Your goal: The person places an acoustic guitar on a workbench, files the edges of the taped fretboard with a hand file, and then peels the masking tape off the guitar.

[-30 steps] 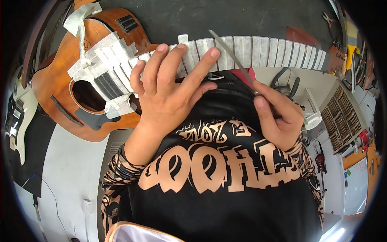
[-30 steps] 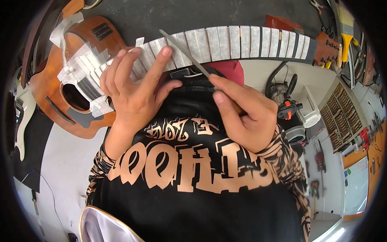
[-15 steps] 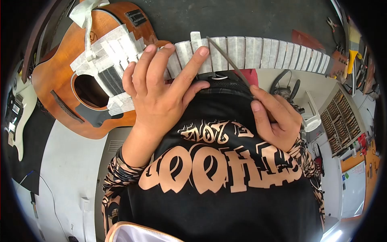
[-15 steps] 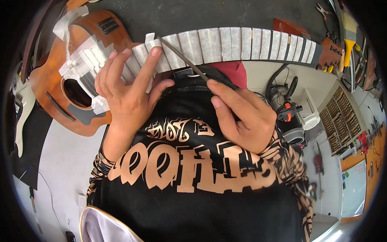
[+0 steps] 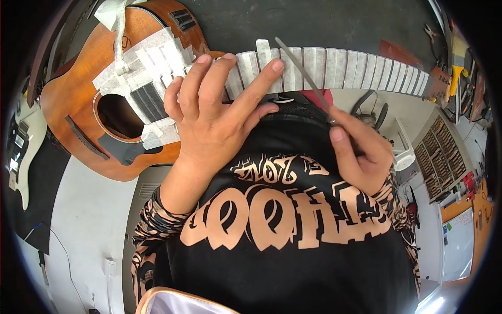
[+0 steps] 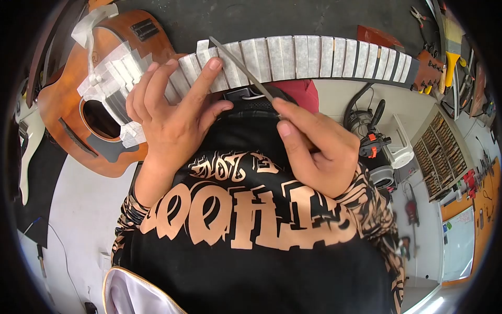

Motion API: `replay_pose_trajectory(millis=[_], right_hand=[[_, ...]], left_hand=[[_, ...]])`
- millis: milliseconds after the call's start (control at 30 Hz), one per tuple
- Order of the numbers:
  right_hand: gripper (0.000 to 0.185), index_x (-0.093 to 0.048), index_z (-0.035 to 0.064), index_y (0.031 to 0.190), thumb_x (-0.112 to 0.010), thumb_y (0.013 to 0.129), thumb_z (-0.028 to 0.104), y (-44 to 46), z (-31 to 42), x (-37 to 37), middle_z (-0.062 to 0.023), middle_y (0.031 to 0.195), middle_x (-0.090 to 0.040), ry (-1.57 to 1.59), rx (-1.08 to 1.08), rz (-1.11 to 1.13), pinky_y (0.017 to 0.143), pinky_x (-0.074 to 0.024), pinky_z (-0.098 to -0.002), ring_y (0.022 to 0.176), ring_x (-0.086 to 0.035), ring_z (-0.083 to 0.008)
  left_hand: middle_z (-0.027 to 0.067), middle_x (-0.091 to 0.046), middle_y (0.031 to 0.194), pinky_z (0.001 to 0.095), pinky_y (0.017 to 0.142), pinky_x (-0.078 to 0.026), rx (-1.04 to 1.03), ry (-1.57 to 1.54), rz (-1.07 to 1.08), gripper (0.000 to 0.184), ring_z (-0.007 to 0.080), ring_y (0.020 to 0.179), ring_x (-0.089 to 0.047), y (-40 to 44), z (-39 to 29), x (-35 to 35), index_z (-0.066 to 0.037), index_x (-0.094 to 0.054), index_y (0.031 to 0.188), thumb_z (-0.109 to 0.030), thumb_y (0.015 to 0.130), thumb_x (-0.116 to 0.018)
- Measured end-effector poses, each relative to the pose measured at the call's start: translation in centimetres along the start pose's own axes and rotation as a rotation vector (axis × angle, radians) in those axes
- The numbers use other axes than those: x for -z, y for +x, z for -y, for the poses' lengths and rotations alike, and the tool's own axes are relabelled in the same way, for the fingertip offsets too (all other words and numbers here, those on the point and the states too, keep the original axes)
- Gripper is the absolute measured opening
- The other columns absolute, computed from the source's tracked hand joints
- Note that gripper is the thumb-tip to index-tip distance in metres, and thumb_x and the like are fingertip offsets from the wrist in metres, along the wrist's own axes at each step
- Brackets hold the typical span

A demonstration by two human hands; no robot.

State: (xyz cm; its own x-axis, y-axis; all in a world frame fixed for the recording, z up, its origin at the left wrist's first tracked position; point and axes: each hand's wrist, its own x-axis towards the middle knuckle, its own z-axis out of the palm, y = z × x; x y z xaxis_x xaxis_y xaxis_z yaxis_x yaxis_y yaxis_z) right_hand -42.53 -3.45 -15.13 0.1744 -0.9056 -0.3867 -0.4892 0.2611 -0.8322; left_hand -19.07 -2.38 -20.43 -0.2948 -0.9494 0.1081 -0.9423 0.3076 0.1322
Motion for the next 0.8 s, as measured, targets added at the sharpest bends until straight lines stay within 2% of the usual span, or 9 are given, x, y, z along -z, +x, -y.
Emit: replay_pose_trajectory(millis=[200,267,400,433,467,533,567,733,800], right_hand=[[0.037,-0.073,0.0078,0.115,-0.072,0.081,-0.005,2.5,0.9,-1.9,-0.0057,0.065,-0.056,-0.118,0.104,-0.008,0.050,-0.0441,-0.0268,0.051,-0.052,-0.0155],[0.035,-0.071,0.0044,0.119,-0.071,0.084,-0.004,3.7,1.0,-2.1,-0.0082,0.081,-0.065,-0.558,0.470,0.033,0.055,-0.0465,-0.0260,0.062,-0.059,-0.0137],[0.038,-0.071,0.0049,0.118,-0.072,0.082,-0.006,2.1,1.2,-1.5,-0.0081,0.078,-0.063,-0.340,0.405,-0.055,0.056,-0.0482,-0.0269,0.062,-0.060,-0.0164],[0.043,-0.074,0.0085,0.115,-0.075,0.075,-0.007,1.6,0.8,-1.5,-0.0057,0.071,-0.060,-0.248,0.351,-0.058,0.050,-0.0460,-0.0280,0.053,-0.057,-0.0158],[0.043,-0.074,0.0085,0.115,-0.075,0.075,-0.007,0.8,0.7,-1.1,-0.0057,0.071,-0.060,-0.249,0.349,-0.054,0.050,-0.0460,-0.0280,0.053,-0.057,-0.0158],[0.037,-0.074,0.0059,0.114,-0.074,0.079,-0.005,-0.6,0.7,-0.6,-0.0069,0.066,-0.060,-0.200,0.089,0.050,0.050,-0.0444,-0.0262,0.052,-0.055,-0.0129],[0.035,-0.073,0.0043,0.115,-0.073,0.081,-0.005,-0.8,0.4,-0.9,-0.0068,0.062,-0.059,-0.136,0.077,0.030,0.050,-0.0434,-0.0254,0.052,-0.054,-0.0117],[0.032,-0.074,0.0070,0.113,-0.073,0.082,-0.002,2.4,1.7,-3.6,-0.0064,0.065,-0.059,-0.092,0.078,-0.015,0.050,-0.0441,-0.0272,0.052,-0.055,-0.0148],[0.033,-0.070,0.0024,0.118,-0.070,0.085,-0.004,4.1,2.2,-4.0,-0.0087,0.075,-0.064,-0.262,0.275,0.027,0.055,-0.0440,-0.0238,0.062,-0.058,-0.0113]], left_hand=[[0.0059,-0.050,0.127,0.0394,0.102,-0.029,0.005,-0.018,0.011,0.058,0.0264,0.122,-0.044,-0.2,0.2,0.1,-0.034,-0.067,0.129,-0.060,0.078,-0.069],[0.0065,-0.050,0.128,0.0397,0.102,-0.029,0.001,-0.026,0.012,0.057,0.0271,0.121,-0.044,-0.1,0.4,0.2,-0.033,-0.067,0.129,-0.060,0.078,-0.070],[0.0082,-0.048,0.131,0.0412,0.103,-0.029,0.068,-0.046,0.046,0.057,0.0294,0.122,-0.043,-0.8,0.6,1.2,-0.031,-0.068,0.128,-0.058,0.078,-0.071],[0.0090,-0.048,0.131,0.0424,0.103,-0.029,0.064,-0.029,0.063,0.057,0.0304,0.124,-0.042,-1.0,0.9,1.3,-0.031,-0.068,0.128,-0.058,0.078,-0.071],[0.0090,-0.048,0.131,0.0424,0.103,-0.029,0.067,-0.031,0.065,0.057,0.0304,0.124,-0.042,-1.2,1.2,1.3,-0.031,-0.068,0.128,-0.058,0.078,-0.071],[0.0089,-0.048,0.131,0.0424,0.104,-0.029,0.024,-0.016,0.051,0.057,0.0302,0.125,-0.041,-1.5,1.9,1.0,-0.033,-0.067,0.128,-0.059,0.078,-0.070],[0.0089,-0.048,0.131,0.0424,0.104,-0.029,0.027,-0.015,0.051,0.057,0.0302,0.125,-0.041,-1.5,1.9,1.0,-0.033,-0.067,0.128,-0.059,0.078,-0.070],[0.0080,-0.047,0.130,0.0422,0.104,-0.028,0.027,0.003,0.034,0.055,0.0296,0.125,-0.041,-1.5,1.8,0.7,-0.038,-0.065,0.129,-0.059,0.078,-0.070],[0.0079,-0.047,0.130,0.0422,0.104,-0.028,0.026,0.005,0.034,0.056,0.0294,0.124,-0.041,-1.5,1.8,0.7,-0.039,-0.065,0.129,-0.059,0.077,-0.070]])
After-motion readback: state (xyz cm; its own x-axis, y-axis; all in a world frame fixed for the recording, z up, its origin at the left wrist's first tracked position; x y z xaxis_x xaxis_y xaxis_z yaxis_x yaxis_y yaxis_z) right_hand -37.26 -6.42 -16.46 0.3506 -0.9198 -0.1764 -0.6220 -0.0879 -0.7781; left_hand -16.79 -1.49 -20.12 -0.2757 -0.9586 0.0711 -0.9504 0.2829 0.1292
